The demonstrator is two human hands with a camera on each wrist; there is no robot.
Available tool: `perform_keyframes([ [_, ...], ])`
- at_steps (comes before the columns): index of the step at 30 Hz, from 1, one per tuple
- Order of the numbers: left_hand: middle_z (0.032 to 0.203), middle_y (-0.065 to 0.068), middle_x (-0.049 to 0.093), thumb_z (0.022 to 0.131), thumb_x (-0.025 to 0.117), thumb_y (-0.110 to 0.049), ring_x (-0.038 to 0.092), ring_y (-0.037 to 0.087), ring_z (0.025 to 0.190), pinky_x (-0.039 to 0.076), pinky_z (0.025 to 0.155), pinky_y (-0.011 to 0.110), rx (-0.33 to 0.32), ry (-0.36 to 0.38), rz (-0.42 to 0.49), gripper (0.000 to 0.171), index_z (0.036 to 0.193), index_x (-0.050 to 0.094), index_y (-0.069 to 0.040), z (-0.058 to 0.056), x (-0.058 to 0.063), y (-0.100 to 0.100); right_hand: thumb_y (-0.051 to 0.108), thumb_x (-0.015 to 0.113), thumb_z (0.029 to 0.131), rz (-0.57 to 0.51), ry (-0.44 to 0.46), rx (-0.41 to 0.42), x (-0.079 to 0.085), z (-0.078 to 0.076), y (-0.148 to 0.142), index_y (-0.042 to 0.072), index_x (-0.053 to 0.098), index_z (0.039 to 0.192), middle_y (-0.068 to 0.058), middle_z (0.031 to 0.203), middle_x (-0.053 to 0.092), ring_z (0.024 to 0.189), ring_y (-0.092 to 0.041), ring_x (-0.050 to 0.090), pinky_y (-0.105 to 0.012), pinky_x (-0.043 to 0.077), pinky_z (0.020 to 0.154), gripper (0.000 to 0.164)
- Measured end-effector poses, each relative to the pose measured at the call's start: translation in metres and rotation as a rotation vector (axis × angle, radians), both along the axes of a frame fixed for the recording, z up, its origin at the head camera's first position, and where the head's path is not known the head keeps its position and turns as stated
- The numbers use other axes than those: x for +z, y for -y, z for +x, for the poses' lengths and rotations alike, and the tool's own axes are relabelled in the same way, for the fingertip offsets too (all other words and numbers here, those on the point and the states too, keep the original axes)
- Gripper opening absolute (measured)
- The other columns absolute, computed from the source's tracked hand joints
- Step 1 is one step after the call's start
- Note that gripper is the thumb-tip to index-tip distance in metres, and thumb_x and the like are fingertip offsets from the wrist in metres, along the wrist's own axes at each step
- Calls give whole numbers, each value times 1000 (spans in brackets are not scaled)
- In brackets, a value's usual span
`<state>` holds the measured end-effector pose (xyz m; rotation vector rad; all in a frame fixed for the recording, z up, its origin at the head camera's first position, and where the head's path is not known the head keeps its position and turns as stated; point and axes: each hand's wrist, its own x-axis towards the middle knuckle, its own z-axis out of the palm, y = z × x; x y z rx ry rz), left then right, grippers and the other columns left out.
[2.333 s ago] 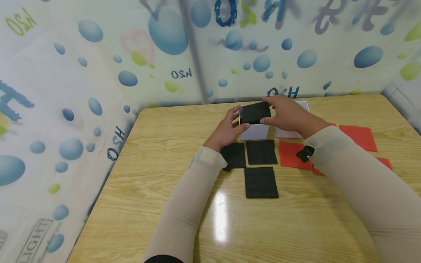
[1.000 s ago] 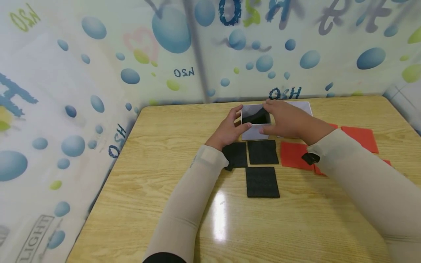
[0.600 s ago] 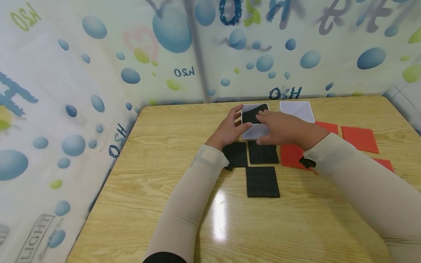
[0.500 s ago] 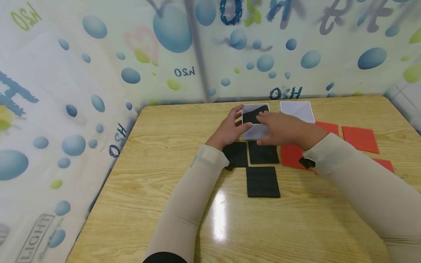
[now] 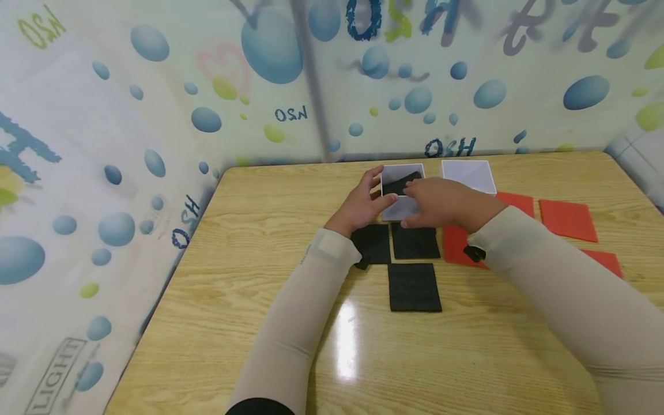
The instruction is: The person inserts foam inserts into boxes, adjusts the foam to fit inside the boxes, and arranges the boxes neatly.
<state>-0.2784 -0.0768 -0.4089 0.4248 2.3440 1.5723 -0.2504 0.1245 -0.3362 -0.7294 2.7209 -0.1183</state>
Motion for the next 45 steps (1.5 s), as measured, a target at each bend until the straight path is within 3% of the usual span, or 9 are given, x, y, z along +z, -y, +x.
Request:
perform_keyframes([
  [5, 173, 9, 27, 105, 68, -29, 38, 36, 155, 41, 121, 48, -2, -2, 14, 79, 168, 19, -26, -1, -1, 0, 44, 78, 94, 13, -4, -8, 0, -2, 5, -4, 58, 145, -28, 150, 56, 136, -44, 57, -60, 44, 115, 73],
  [9, 173, 7, 27, 104, 68, -31, 39, 34, 155, 41, 121, 48, -4, 9, 16, 80, 168, 19, -28, -1, -1, 1, 43, 78, 93, 22, 7, -23, 0, -3, 7, -3, 62, 138, -23, 134, 67, 115, -37, 66, -57, 52, 107, 66],
  [14, 174, 4, 26, 104, 69, -32, 39, 32, 155, 41, 121, 47, -7, 27, 17, 81, 168, 19, -30, -2, 0, 1, 42, 78, 93, 41, 9, -20, 1, -4, 10, -1, 68, 125, -15, 110, 73, 93, -29, 66, -51, 58, 95, 55],
  [19, 174, 4, 26, 104, 68, -31, 39, 31, 155, 42, 120, 48, -7, 29, 20, 81, 168, 18, -30, -1, 0, 1, 43, 77, 94, 58, 7, -13, 0, -6, 12, 0, 68, 120, -13, 105, 73, 89, -27, 66, -48, 59, 90, 51],
  [28, 173, 6, 26, 105, 67, -29, 40, 33, 154, 42, 120, 49, -18, 15, 25, 80, 168, 17, -27, 1, 1, 0, 40, 78, 94, 34, 10, -27, -4, -7, 12, -1, 67, 123, -14, 109, 72, 92, -28, 66, -51, 58, 94, 52],
  [32, 173, 7, 26, 105, 67, -28, 40, 32, 154, 43, 119, 48, -21, 14, 33, 80, 168, 17, -27, 0, 0, 0, 37, 78, 95, -38, -28, -13, -7, -4, 7, -2, 63, 135, -20, 128, 69, 112, -35, 66, -55, 52, 107, 58],
  [37, 173, 7, 26, 105, 67, -28, 40, 33, 154, 44, 119, 47, -22, 4, 31, 80, 168, 18, -26, 0, 0, 0, 35, 76, 97, -139, -84, 6, -9, 3, -4, -5, 52, 150, -25, 154, 53, 142, -43, 51, -59, 39, 119, 71],
  [45, 173, 8, 27, 105, 67, -28, 39, 34, 155, 42, 120, 48, -12, 3, 31, 80, 168, 18, -25, 2, 2, 0, 33, 77, 97, -258, -73, -11, 6, 26, -24, -3, 49, 153, -26, 158, 48, 146, -46, 45, -63, 38, 118, 73],
])
